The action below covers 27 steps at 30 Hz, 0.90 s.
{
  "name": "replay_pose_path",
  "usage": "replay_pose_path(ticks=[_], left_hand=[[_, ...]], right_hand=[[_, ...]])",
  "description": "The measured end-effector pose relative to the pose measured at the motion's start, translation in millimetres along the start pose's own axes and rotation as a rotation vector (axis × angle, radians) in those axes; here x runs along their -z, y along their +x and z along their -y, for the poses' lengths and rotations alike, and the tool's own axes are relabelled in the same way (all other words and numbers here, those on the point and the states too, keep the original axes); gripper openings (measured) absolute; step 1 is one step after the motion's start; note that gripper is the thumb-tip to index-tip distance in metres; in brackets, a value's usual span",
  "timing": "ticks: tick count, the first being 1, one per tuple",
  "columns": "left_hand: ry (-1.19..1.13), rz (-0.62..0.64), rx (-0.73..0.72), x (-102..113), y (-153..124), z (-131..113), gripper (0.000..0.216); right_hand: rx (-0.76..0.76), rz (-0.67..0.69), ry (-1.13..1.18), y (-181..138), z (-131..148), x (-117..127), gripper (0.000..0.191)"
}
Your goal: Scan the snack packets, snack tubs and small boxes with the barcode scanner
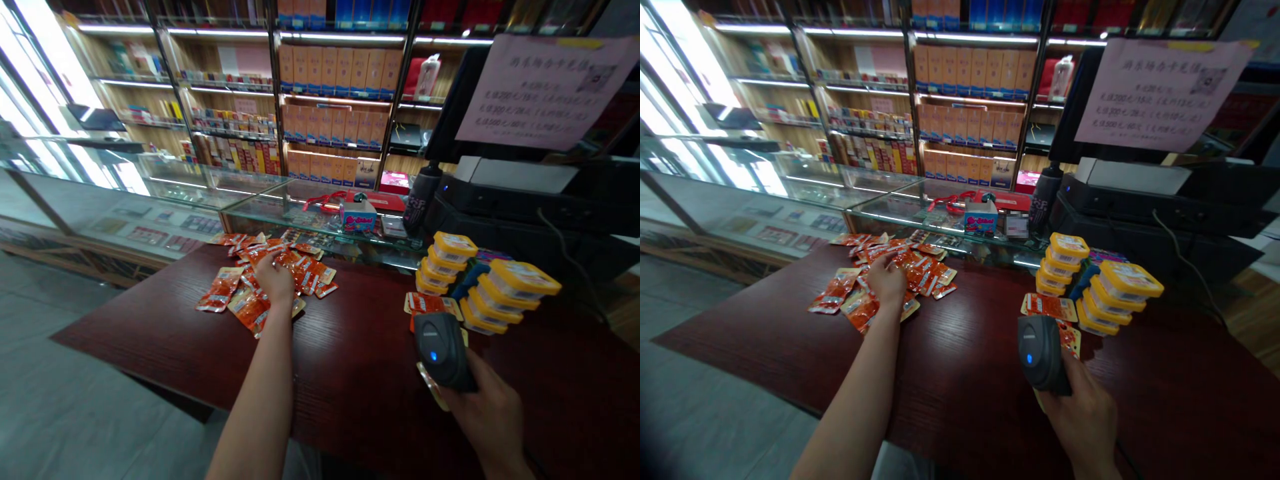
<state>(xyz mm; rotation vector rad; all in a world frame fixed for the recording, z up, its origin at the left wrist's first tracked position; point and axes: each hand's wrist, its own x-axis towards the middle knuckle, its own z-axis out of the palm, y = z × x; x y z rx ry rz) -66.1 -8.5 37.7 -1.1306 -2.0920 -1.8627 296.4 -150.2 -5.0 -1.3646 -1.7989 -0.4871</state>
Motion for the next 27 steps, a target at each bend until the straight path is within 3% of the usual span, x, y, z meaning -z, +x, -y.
replay_pose_path(ticks=[7, 12, 16, 22, 27], left_hand=[[0.036, -0.035, -0.193, 1.4, -8.2, -18.1, 0.027], [0.003, 0.09, -0.383, -10.2, -28.7, -31.2, 0.022], [-0.024, 0.309, -0.533, -21.7, -55.4, -41.1, 0.022], [-0.043, 0.812, -0.728, -38.4, -104.9, -68.4, 0.022], [-0.063, 1.152, -0.804, -71.1, -141.7, -103.8, 0.016]], right_hand=[[-0.068, 0.028, -0.014, -0.3, -2.9, 0.9, 0.056], [-0.312, 0.118, -0.113, 9.4, -11.6, 18.7, 0.051], [-0.393, 0.156, -0.225, 11.7, -23.8, 24.1, 0.05], [-0.334, 0.039, -0.284, -0.5, -28.6, 13.2, 0.043], [-0.308, 0.031, -0.231, -3.5, -25.2, 14.7, 0.046]])
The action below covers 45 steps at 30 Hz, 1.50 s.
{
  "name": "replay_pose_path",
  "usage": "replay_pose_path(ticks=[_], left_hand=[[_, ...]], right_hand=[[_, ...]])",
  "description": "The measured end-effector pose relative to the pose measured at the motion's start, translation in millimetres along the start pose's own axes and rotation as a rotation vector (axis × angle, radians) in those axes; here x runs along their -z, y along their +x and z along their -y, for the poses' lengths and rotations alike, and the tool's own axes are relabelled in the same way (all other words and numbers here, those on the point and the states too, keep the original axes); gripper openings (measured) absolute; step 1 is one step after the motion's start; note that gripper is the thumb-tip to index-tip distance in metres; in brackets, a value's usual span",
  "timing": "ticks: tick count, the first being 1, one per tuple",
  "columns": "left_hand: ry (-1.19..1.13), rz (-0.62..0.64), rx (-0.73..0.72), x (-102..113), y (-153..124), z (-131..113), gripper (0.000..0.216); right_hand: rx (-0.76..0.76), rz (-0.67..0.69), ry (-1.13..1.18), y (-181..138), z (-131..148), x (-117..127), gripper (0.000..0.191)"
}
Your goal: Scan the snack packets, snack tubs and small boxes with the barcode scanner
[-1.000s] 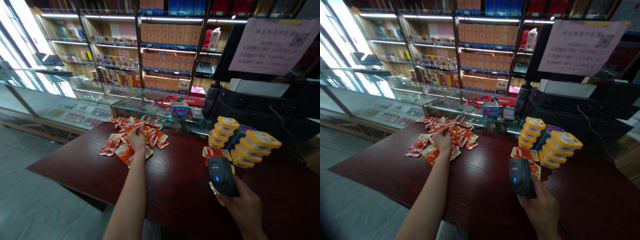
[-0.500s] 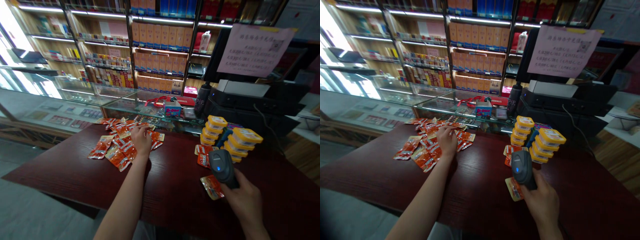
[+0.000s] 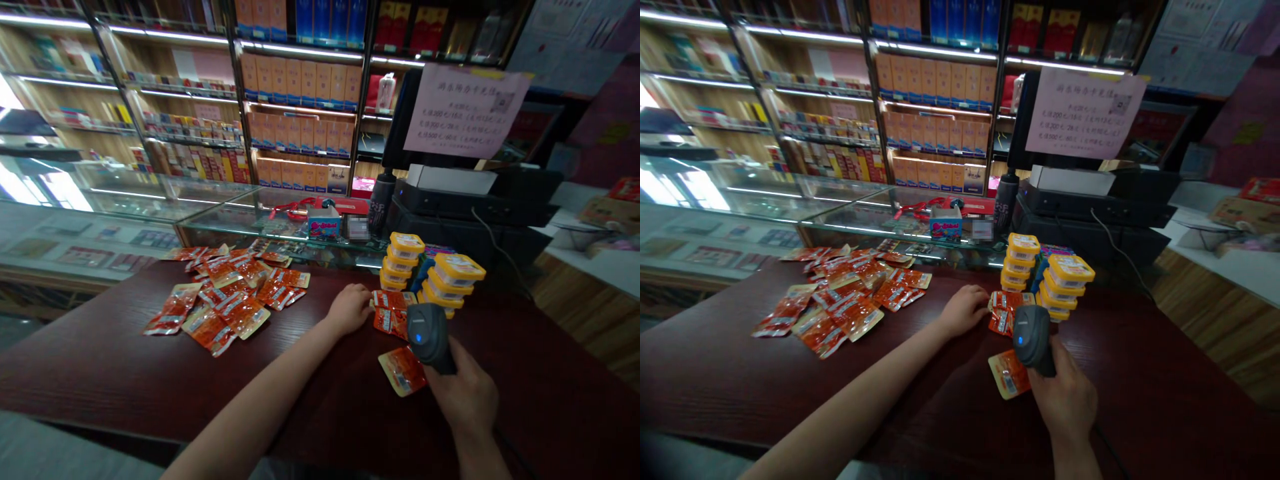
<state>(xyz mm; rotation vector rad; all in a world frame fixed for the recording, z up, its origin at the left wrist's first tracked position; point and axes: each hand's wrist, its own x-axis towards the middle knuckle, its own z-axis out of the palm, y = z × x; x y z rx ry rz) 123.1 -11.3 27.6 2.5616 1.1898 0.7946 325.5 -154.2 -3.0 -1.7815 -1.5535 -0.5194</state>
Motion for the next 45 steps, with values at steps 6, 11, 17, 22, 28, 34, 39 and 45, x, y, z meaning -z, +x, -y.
replay_pose_path(ticks=[6, 11, 17, 22, 28, 34, 39, 45], left_hand=[[-0.088, 0.062, 0.298, -33.8, 49.2, -4.4, 0.041], [-0.046, 0.093, 0.384, -37.0, 57.0, -5.2, 0.06], [0.052, 0.025, 0.321, -15.3, 45.7, -11.8, 0.044], [-0.44, -0.106, 0.354, -0.6, 15.2, 5.2, 0.017], [-1.16, -0.253, 0.51, -2.3, -31.9, 18.5, 0.04], [-1.146, -0.429, 0.439, -17.1, -38.8, 18.1, 0.032], [-1.038, -0.448, 0.444, -23.2, -39.2, 23.0, 0.022], [-0.887, -0.407, 0.425, -26.4, -39.6, 28.8, 0.022]], right_hand=[[0.073, 0.017, 0.142, 1.1, 0.8, 4.1, 0.041], [0.064, 0.027, 0.169, 0.5, 0.5, 2.4, 0.041], [0.061, 0.029, 0.153, 0.7, -0.4, 2.2, 0.041], [0.089, 0.017, 0.151, -0.1, -1.1, 1.1, 0.038], [0.069, 0.117, 0.215, 2.2, 9.2, 2.4, 0.041], [-0.142, 0.365, 0.653, 13.8, 47.8, 18.8, 0.038], [-0.229, 0.38, 0.902, 19.3, 75.8, 24.5, 0.042], [-0.358, 0.52, 0.948, 13.9, 75.1, 19.6, 0.045]])
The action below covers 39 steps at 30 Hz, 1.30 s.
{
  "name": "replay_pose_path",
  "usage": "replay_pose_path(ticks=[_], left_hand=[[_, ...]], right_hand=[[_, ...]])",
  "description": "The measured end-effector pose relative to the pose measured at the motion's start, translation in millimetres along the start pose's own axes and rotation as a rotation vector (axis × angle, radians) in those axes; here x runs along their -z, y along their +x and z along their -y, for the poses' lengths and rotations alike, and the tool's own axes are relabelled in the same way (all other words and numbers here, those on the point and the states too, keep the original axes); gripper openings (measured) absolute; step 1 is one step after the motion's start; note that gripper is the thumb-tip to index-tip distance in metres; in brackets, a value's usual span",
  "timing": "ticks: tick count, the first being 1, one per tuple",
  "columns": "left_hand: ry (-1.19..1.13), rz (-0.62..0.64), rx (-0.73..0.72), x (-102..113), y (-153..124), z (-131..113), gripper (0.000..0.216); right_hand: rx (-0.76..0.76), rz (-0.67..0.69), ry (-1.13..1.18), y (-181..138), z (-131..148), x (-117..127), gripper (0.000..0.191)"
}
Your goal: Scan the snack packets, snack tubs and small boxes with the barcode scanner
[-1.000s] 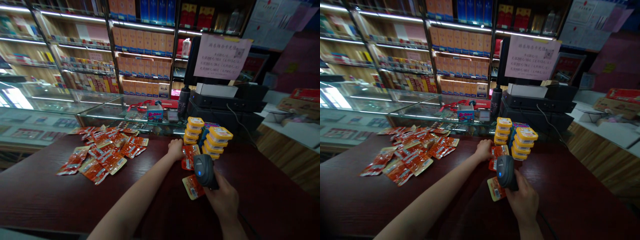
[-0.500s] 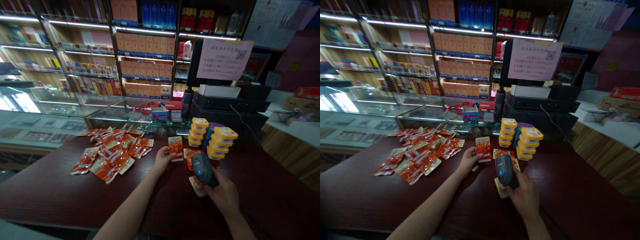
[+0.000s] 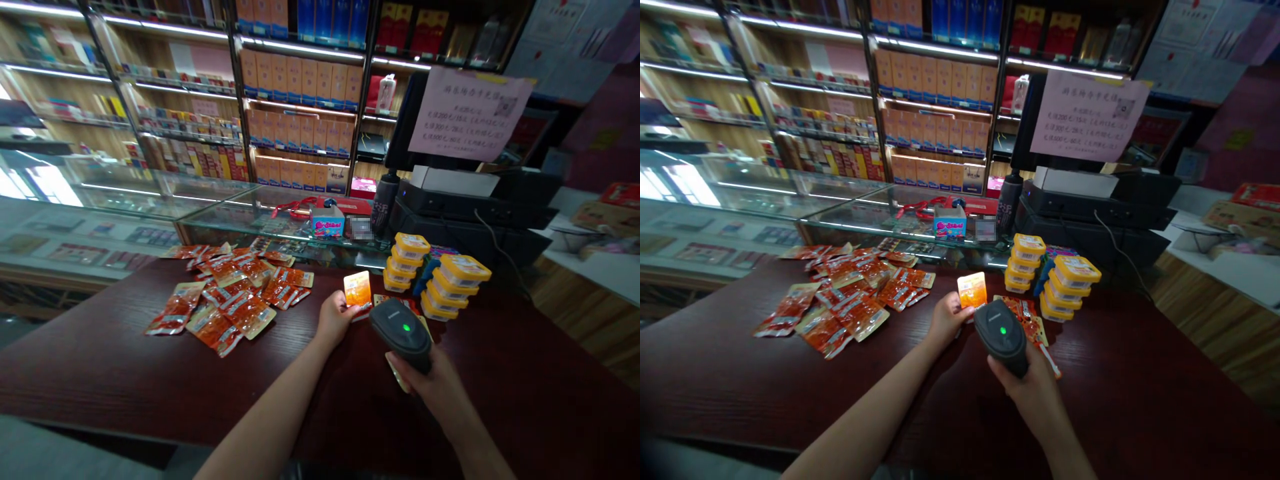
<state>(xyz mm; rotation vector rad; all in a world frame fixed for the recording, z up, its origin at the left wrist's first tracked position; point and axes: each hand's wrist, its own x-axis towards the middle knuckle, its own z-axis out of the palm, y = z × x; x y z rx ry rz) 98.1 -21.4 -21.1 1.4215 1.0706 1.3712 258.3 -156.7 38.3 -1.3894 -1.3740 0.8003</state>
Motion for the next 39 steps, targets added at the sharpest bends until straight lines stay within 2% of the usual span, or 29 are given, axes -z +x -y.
replay_pose_path(ticks=[4, 7, 11, 14, 18, 20, 25, 28, 30, 34, 39], left_hand=[[-0.065, -0.009, 0.034, -0.2, 0.2, 2.9, 0.022], [-0.093, -0.011, 0.046, -0.6, -0.8, 2.6, 0.025], [-0.124, -0.047, 0.025, 0.4, -1.3, -3.4, 0.023], [-0.13, -0.133, 0.006, 5.1, 0.6, -10.7, 0.02], [-0.104, -0.366, -0.004, 21.2, 7.9, -18.7, 0.031], [-0.04, -0.493, -0.031, 34.2, 13.7, -21.1, 0.035], [0.292, -0.639, -0.039, 76.1, 29.2, -23.2, 0.008], [0.466, -0.739, -0.042, 99.3, 35.5, -23.4, 0.02], [0.552, -0.752, -0.033, 109.6, 38.0, -23.9, 0.027], [0.688, -0.688, 0.042, 113.3, 38.3, -26.8, 0.032], [0.826, -0.686, 0.068, 97.7, 33.2, -31.2, 0.049]], right_hand=[[-0.065, 0.016, 0.042, -3.8, 1.1, -1.0, 0.047], [0.031, -0.032, -0.039, -4.5, 7.1, 1.1, 0.043], [0.165, -0.09, -0.299, -0.7, 4.3, 12.6, 0.031], [0.226, -0.185, -0.46, 4.1, -11.6, 22.3, 0.04], [0.281, -0.301, -0.586, 7.1, -36.4, 28.0, 0.05], [0.312, -0.336, -0.624, 6.1, -45.3, 28.4, 0.049], [0.417, -0.352, -0.695, 2.0, -57.5, 28.4, 0.049], [0.454, -0.345, -0.709, 1.7, -61.5, 28.2, 0.054], [0.462, -0.351, -0.721, 2.2, -63.6, 28.1, 0.055], [0.424, -0.351, -0.718, 3.0, -66.2, 28.3, 0.06], [0.385, -0.343, -0.73, 2.0, -64.4, 28.8, 0.064]])
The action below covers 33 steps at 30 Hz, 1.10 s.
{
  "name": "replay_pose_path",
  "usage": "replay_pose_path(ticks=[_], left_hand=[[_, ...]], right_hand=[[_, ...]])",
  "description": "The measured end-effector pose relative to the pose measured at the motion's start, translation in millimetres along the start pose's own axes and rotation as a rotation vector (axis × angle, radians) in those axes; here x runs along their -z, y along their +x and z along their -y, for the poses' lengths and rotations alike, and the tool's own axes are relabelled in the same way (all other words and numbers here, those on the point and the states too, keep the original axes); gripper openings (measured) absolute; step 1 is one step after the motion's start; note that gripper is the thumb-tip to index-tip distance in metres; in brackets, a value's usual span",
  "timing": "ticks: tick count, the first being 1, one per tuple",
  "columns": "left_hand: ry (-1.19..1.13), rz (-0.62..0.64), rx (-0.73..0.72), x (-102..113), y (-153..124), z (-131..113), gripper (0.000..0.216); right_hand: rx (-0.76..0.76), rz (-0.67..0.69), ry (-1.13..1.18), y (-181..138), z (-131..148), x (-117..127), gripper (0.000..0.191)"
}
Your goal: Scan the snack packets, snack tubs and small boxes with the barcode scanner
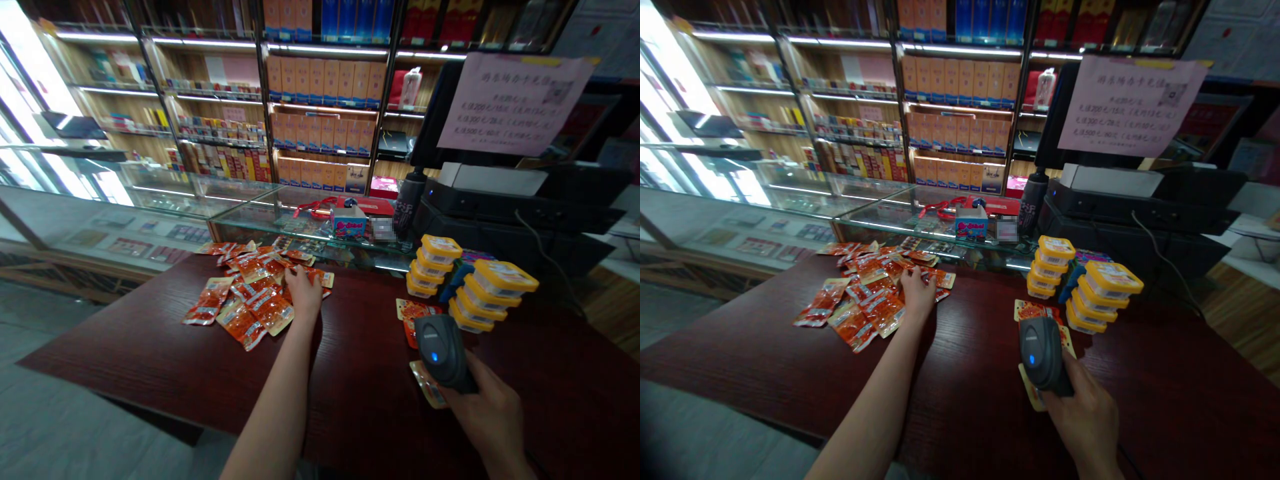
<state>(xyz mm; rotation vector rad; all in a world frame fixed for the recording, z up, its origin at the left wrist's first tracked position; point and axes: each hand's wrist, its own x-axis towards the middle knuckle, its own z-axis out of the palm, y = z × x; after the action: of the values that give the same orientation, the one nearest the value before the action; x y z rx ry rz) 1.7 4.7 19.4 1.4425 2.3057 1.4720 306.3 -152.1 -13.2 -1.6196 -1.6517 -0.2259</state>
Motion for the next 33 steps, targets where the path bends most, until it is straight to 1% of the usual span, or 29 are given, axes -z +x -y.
replay_pose_path(ticks=[3, 5, 8, 11, 16, 19, 21, 23, 25, 27, 28, 31, 33], left_hand=[[0.066, 0.04, -0.036, -1.8, -7.7, -5.6, 0.062], [0.135, 0.074, -0.079, -2.7, -12.0, -7.6, 0.064], [0.243, 0.139, -0.132, -3.2, -16.9, -8.8, 0.06], [0.34, 0.201, -0.143, -3.0, -19.5, -9.1, 0.054], [0.456, 0.23, -0.162, -2.9, -19.6, -8.6, 0.049], [0.442, 0.208, -0.18, -3.3, -20.7, -9.1, 0.049], [0.394, 0.181, -0.221, -3.7, -23.8, -11.3, 0.048], [0.325, 0.171, -0.293, -5.0, -29.5, -15.6, 0.045], [0.241, 0.2, -0.389, -8.0, -37.7, -21.9, 0.039], [0.149, 0.281, -0.491, -13.2, -48.3, -30.3, 0.032], [0.099, 0.346, -0.54, -16.5, -54.3, -35.3, 0.029], [-0.052, 0.594, -0.681, -27.6, -74.7, -54.3, 0.02], [-0.099, 0.727, -0.792, -34.2, -89.0, -69.3, 0.015]], right_hand=[[0.007, 0.01, -0.021, 0.2, 1.5, 1.3, 0.063], [0.012, 0.012, -0.042, 0.2, 1.3, 1.3, 0.062], [0.037, -0.016, -0.045, -0.4, -0.7, 0.0, 0.059], [0.049, -0.037, -0.044, -1.1, -2.5, -1.2, 0.055], [0.051, -0.021, -0.02, 1.4, -3.2, 0.9, 0.05], [-0.01, -0.038, -0.004, 5.8, -4.9, 8.4, 0.05], [-0.058, -0.051, 0.009, 9.5, -6.6, 16.5, 0.05], [-0.103, -0.053, 0.022, 13.1, -7.8, 25.9, 0.052], [-0.141, -0.06, 0.033, 16.0, -8.0, 34.9, 0.052], [-0.175, -0.076, 0.057, 17.7, -7.1, 42.5, 0.052], [-0.193, -0.084, 0.07, 18.0, -6.3, 45.5, 0.052], [-0.235, -0.094, 0.097, 17.2, -3.9, 52.1, 0.057], [-0.265, -0.091, 0.106, 15.7, -3.0, 55.0, 0.06]])
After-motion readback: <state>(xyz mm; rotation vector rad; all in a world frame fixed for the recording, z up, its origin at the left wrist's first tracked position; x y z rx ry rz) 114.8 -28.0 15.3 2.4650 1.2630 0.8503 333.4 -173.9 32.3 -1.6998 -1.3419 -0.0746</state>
